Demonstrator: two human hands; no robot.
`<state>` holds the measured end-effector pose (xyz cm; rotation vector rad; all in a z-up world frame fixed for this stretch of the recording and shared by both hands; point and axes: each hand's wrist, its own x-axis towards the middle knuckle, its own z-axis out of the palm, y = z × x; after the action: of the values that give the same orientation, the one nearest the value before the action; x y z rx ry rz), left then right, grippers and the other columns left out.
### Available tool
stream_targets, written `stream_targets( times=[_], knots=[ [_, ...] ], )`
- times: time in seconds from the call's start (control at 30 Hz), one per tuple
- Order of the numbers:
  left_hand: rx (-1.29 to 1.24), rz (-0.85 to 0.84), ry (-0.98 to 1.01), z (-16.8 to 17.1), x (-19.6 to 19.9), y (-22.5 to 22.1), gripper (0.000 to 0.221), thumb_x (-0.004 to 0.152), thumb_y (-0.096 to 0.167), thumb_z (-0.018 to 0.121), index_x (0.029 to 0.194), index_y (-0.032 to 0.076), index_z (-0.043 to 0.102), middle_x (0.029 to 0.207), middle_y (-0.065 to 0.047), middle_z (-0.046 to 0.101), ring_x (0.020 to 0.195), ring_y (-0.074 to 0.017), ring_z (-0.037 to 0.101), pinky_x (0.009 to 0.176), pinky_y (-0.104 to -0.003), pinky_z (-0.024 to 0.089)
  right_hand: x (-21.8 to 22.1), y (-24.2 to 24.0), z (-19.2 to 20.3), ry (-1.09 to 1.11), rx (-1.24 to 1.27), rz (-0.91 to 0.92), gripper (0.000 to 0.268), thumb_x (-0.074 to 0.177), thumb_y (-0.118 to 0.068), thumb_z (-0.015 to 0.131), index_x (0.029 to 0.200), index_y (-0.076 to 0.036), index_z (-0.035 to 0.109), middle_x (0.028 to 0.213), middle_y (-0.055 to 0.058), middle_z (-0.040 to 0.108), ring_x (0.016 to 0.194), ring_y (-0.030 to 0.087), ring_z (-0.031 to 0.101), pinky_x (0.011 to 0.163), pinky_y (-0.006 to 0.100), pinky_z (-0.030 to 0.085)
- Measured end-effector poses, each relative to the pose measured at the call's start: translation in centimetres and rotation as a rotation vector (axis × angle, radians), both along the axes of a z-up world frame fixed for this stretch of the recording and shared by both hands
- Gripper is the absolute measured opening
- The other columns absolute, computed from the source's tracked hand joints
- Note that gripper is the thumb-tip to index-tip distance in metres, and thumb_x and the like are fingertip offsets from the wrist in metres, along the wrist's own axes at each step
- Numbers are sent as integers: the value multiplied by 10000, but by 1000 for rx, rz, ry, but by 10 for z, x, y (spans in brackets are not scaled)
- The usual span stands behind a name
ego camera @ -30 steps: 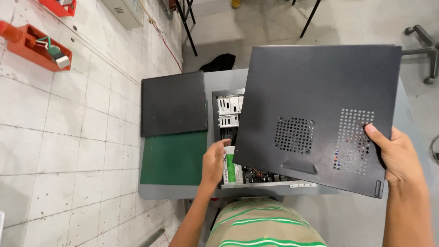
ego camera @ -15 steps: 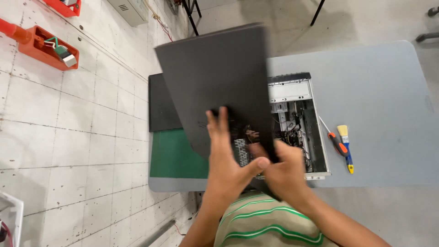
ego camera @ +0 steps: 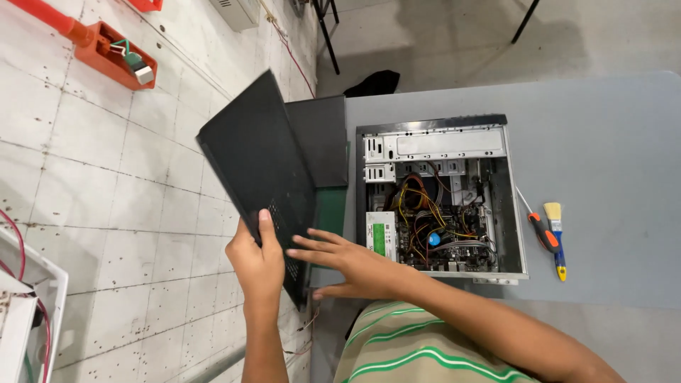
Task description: Opening a computer case and removing internal components including cables and RAM modules.
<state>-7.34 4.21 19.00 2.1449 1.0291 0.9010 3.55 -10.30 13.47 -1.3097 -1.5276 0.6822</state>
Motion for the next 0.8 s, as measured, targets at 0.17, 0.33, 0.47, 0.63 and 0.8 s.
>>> stream_targets(
  times=[0.17, 0.33, 0.47, 0.63, 0.8],
  knots=[
    [-95, 176, -168, -51, -24, 11, 176, 1059, 135, 622, 975, 18, 722, 761, -147, 711, 701, -178, 649, 643, -369, 530, 31, -49, -49, 85, -56, -299, 525, 872, -181, 781, 1376, -121, 644, 1364, 150, 664, 1304, 407, 551, 1074, 560, 439],
    [-163, 315, -343, -92, -34, 13, 158, 1066, 102, 628, 1088, -21, 723, 901, -149, 713, 841, -132, 623, 771, -337, 544, 89, -136, -136, -101, -153, -891, 315, 881, -159, 790, 1191, -212, 775, 1115, -10, 773, 1123, 241, 689, 1023, 394, 492],
    [-362, 481, -535, -115, -43, 14, 306, 998, 186, 607, 1211, -24, 667, 1183, -97, 702, 1101, -214, 676, 930, -322, 586, 109, -192, -162, -301, -214, -1277, 203, 1019, -111, 661, 1214, -74, 703, 1215, 86, 701, 1175, 270, 595, 1070, 393, 393],
    [-354, 483, -579, -109, -50, 9, 250, 1001, 202, 655, 1108, -21, 696, 1018, -84, 705, 924, -198, 688, 743, -341, 620, 102, -189, -148, -263, -220, -1412, 192, 1021, -91, 654, 1207, -69, 696, 1198, 110, 676, 1184, 293, 569, 1062, 397, 408],
    [-359, 377, -746, -52, -19, -6, 375, 927, 238, 712, 1190, -26, 677, 1137, -103, 706, 1024, -223, 708, 845, -395, 667, 96, -134, -90, 353, -429, -1106, 233, 943, -271, 686, 1097, -121, 775, 1044, 19, 785, 966, 117, 691, 865, 273, 518]
  ],
)
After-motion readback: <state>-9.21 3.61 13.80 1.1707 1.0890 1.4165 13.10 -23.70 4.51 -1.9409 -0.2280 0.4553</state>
